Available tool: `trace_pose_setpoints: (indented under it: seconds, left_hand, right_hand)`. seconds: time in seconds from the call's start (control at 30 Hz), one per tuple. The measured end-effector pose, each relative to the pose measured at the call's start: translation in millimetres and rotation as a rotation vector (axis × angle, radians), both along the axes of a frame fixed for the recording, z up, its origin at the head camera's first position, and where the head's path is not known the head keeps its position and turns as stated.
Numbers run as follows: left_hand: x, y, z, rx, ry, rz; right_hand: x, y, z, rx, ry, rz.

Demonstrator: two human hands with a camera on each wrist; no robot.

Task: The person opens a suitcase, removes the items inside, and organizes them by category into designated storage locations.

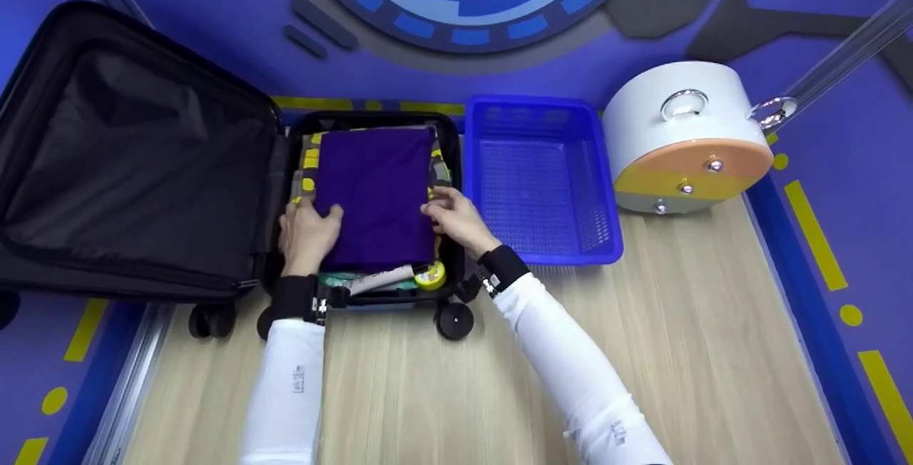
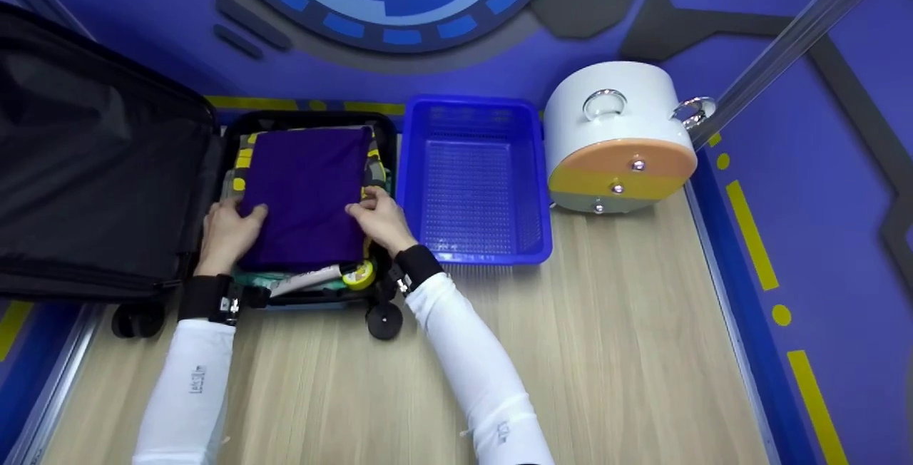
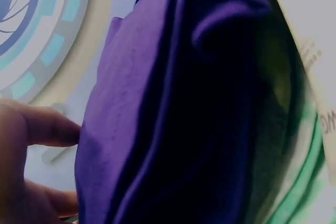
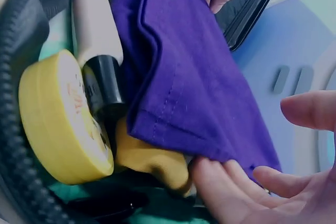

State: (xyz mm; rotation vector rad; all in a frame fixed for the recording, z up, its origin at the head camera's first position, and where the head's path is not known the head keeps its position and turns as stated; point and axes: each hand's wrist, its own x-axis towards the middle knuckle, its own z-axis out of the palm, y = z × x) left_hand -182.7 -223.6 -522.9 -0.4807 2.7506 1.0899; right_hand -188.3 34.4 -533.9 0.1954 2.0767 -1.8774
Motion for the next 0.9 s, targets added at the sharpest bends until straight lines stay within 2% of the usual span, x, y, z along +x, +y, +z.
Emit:
trace_pose_setpoints:
  seconds: [0.2,0.33,0.5,0.7,0.9]
  left_hand:
    - [-6.9,-6.3,6.5,0.068,-0.174,-0.105]
    - [-8.2,-9.0,9.7,0.11,-0.206,-0.149]
    - [-7.0,-6.0,8.9,0.231,-0.213,-0.196]
    - [-0.9,0.5,11.0,0.371,-0.128,-0.232]
    - [6.9,8.4,26.5,0.576,-0.005,-0.266]
  right_hand:
    - [-8.9,-2.3,1.2,0.02,-0.104,0.064]
    - [-13.1,-1.6,2.3,0.012,-0.148,0.101]
    - [-14.7,-1.0,2.6,0.034,-0.159,0.14]
    - [-13.7,-3.7,2.2,0.102,-0.133,0.18]
    - [-11.1,-3.8,0.6,0.161,-0.077,0.143]
